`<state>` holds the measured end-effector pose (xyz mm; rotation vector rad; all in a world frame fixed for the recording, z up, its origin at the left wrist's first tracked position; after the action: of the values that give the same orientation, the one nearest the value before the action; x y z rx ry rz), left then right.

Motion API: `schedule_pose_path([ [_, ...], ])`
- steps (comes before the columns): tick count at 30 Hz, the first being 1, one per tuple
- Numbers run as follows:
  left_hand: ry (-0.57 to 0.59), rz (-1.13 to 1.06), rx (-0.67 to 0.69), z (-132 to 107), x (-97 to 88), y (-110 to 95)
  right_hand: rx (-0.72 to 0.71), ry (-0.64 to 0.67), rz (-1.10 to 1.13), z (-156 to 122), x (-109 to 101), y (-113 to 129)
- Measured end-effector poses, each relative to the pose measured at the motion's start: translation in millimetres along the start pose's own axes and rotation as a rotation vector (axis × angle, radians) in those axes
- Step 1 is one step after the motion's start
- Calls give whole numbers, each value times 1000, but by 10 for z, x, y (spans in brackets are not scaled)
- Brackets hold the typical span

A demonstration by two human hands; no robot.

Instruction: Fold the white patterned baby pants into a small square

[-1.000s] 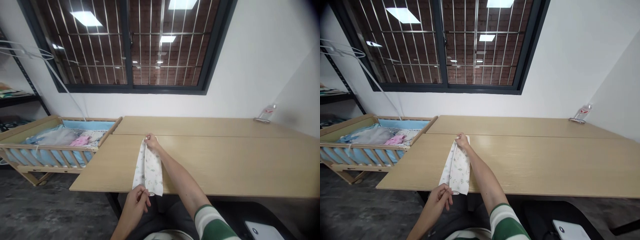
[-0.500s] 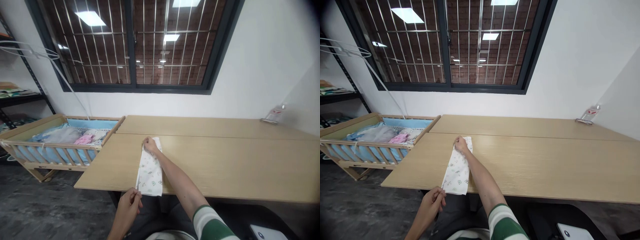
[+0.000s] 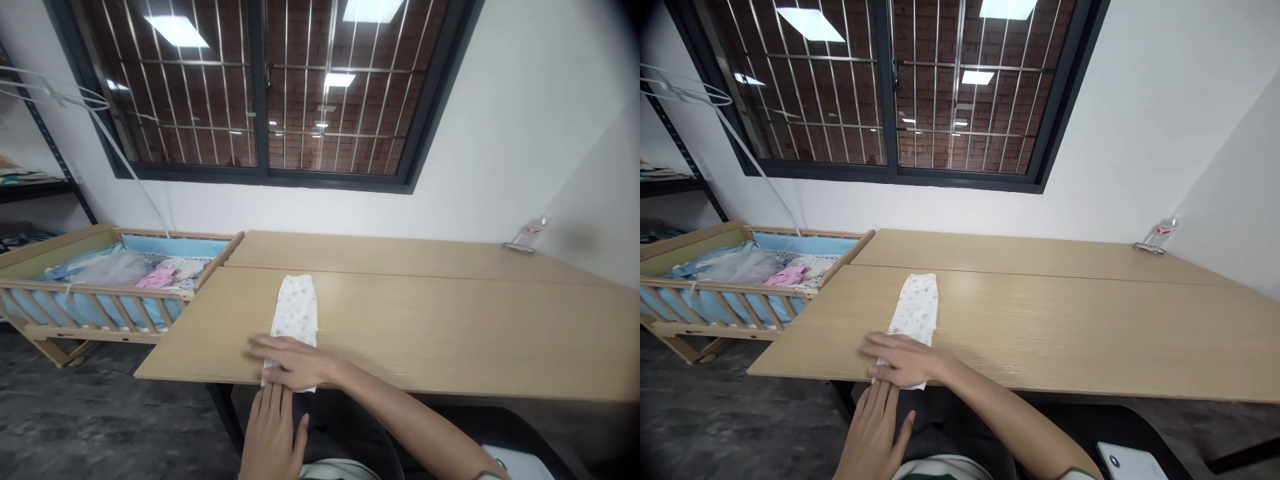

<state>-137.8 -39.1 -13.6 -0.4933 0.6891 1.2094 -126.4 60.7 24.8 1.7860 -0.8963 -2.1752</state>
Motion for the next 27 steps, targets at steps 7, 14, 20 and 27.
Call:
schedule_pose_path([
  [7,36,79,28,-63,149,12,163,59,-117,-10,49,-632],
  [14,117,55,-55,-93,229,18,420,-19,-271,404,-421,-1598],
  [20,101,68,-21,-70,181,23,616,-129,-373,505,-744,-2156],
  [27,112,83,-30,-30,238,-54,625,-181,-379,463,-858,-2446],
])
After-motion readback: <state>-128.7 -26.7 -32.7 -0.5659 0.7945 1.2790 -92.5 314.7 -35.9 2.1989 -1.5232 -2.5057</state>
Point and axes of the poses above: each hand's wrist, its own z-axis towards the middle knuckle, its own x-axis out of the palm, y = z × x, the point moved 9 cm from there along z, towards the middle knuckle, and after that the axes turned 1 degree about x, right-handed, at the moved point
